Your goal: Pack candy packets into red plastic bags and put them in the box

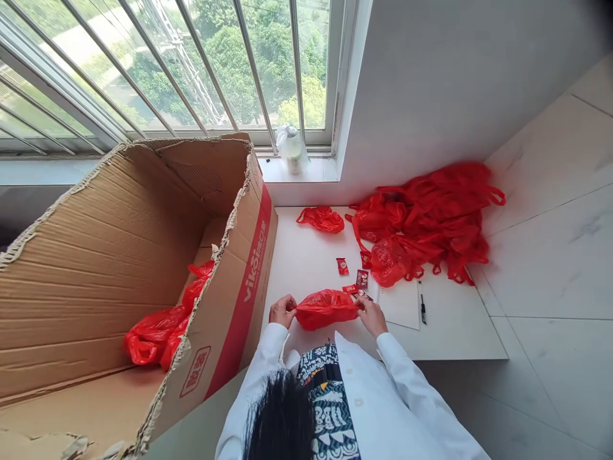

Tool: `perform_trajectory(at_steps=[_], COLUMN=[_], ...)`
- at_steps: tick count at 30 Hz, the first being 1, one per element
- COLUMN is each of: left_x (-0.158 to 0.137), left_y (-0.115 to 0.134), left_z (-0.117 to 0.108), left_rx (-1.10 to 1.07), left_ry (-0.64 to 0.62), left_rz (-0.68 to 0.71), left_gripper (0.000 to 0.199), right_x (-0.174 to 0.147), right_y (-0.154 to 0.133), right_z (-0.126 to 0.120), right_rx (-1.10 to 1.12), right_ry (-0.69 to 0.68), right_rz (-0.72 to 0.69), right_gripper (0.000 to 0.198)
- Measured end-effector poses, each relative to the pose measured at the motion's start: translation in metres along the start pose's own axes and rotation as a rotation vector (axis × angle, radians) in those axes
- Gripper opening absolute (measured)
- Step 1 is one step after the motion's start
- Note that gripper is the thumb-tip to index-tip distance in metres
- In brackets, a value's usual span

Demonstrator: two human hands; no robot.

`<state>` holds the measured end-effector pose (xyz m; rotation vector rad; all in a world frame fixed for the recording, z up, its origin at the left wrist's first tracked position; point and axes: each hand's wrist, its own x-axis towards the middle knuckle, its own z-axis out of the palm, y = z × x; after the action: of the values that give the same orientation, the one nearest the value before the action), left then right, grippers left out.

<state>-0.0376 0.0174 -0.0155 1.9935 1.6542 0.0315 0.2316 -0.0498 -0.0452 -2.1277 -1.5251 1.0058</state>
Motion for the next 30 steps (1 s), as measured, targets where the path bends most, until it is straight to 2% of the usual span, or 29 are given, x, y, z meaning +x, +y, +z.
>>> perform_trajectory(at_steps=[2, 6, 9, 13, 15, 18, 20, 22, 24, 27, 30], left_x=[-0.004, -0.007, 0.000, 0.013, 0.014, 0.007, -0.001, -0.011, -0.019, -0.028, -0.037], left_y=[-0.001, 0.024, 0.046, 0.048, 0.038, 0.022, 0.016, 0.015, 0.021, 0.038, 0.053], left_z=[0.002, 0.016, 0.030, 0.030, 0.021, 0.006, -0.002, -0.007, -0.013, -0.026, -0.043], left_rx=[-0.008, -0.027, -0.061, -0.160, -0.250, -0.409, -0.504, -0.577, -0.619, -0.624, -0.519], left_ry=[-0.019, -0.042, -0.058, -0.042, -0.021, 0.060, 0.127, 0.174, 0.188, 0.150, 0.109], left_rz=[0.038, 0.184, 0.258, 0.262, 0.265, 0.223, 0.169, 0.135, 0.139, 0.194, 0.279], left_gripper=[0.018, 0.052, 0.039, 0.020, 0.013, 0.002, 0.008, 0.012, 0.012, 0.015, 0.011], right_x=[0.001, 0.008, 0.016, 0.021, 0.017, 0.007, 0.000, -0.007, -0.012, -0.016, -0.016], right_y=[0.002, -0.021, -0.049, -0.069, -0.068, -0.056, -0.045, -0.037, -0.035, -0.048, -0.066], right_z=[0.001, 0.007, 0.016, 0.022, 0.019, 0.011, 0.006, 0.002, -0.002, -0.009, -0.017], right_rx=[-0.064, -0.244, -0.365, -0.373, -0.209, 0.171, 0.380, 0.480, 0.461, 0.287, 0.148], right_ry=[-0.054, -0.053, -0.100, -0.127, -0.063, 0.089, 0.167, 0.202, 0.184, 0.115, 0.132], right_rz=[-0.066, -0.378, -0.467, -0.414, -0.368, -0.213, -0.097, -0.023, -0.011, -0.094, -0.157], right_gripper=[0.028, 0.050, 0.042, 0.025, 0.024, 0.019, 0.017, 0.019, 0.021, 0.026, 0.020])
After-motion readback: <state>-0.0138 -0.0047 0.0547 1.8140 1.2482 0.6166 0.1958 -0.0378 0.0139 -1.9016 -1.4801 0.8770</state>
